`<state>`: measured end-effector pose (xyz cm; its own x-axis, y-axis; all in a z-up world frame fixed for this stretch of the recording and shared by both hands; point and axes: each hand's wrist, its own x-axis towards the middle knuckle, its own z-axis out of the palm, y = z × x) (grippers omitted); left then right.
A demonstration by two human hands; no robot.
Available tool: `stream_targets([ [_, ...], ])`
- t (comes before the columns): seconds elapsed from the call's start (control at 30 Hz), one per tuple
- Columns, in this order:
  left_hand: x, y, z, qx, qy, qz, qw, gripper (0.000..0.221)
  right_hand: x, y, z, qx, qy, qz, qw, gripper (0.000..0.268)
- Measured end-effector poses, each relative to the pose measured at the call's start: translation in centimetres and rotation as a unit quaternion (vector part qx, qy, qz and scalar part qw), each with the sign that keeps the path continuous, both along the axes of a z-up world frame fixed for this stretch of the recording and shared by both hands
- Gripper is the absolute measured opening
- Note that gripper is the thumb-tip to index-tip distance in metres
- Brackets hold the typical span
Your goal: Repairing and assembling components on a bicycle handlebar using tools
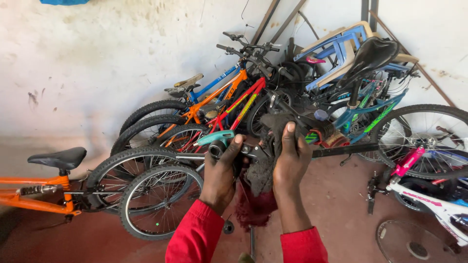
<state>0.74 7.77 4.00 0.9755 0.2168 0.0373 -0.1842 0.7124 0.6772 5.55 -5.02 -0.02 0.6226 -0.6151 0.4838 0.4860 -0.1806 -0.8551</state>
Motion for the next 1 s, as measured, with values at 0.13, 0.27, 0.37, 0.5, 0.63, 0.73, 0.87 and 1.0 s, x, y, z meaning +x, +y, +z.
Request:
stream_targets([
  [0.13, -0.9, 0.0, 2.3, 0.033, -0.030, -0.005, 0.999, 0.029, -6.1, 5.4, 6.6, 0.110, 0.003, -0.008, 0.994, 0.041],
  [0.27, -2.3, 0.5, 3.8, -0.008, -0.047, 0.001, 0.999, 0.031, -7.4, 6.6, 8.1, 0.222, -0.051, -0.054, 0.972, 0.042],
  [0.37, -2.3, 0.7, 3.3, 0.001, -0.067, 0.004, 0.998, 0.034, -5.8, 4.5, 5.7, 0.166, -0.046, -0.051, 0.984, 0.037],
  [0.5, -1.7, 1.3, 2.3, 0.012, -0.071, -0.008, 0.997, 0.036, -5.1, 2.4, 3.1, 0.103, -0.063, -0.118, 0.986, 0.032],
  [0.63, -1.1, 2.3, 1.3, 0.007, -0.059, -0.003, 0.998, 0.033, -6.1, -0.9, 3.3, 0.033, -0.130, -0.166, 0.977, 0.029],
  [0.73, -0.7, 2.0, 0.8, -0.005, -0.083, 0.023, 0.996, 0.031, -8.3, 2.5, 6.8, 0.049, -0.091, -0.066, 0.992, 0.027],
  [0.87, -0.3, -0.1, -0.2, 0.002, -0.141, 0.035, 0.989, 0.020, -8.4, 5.3, 7.2, 0.001, -0.005, 0.062, 0.998, 0.037],
  [1.0, -0.6, -1.7, 0.0, 0.037, -0.139, 0.044, 0.989, 0.012, -5.1, 6.3, 4.0, 0.127, 0.070, 0.040, 0.989, 0.049],
])
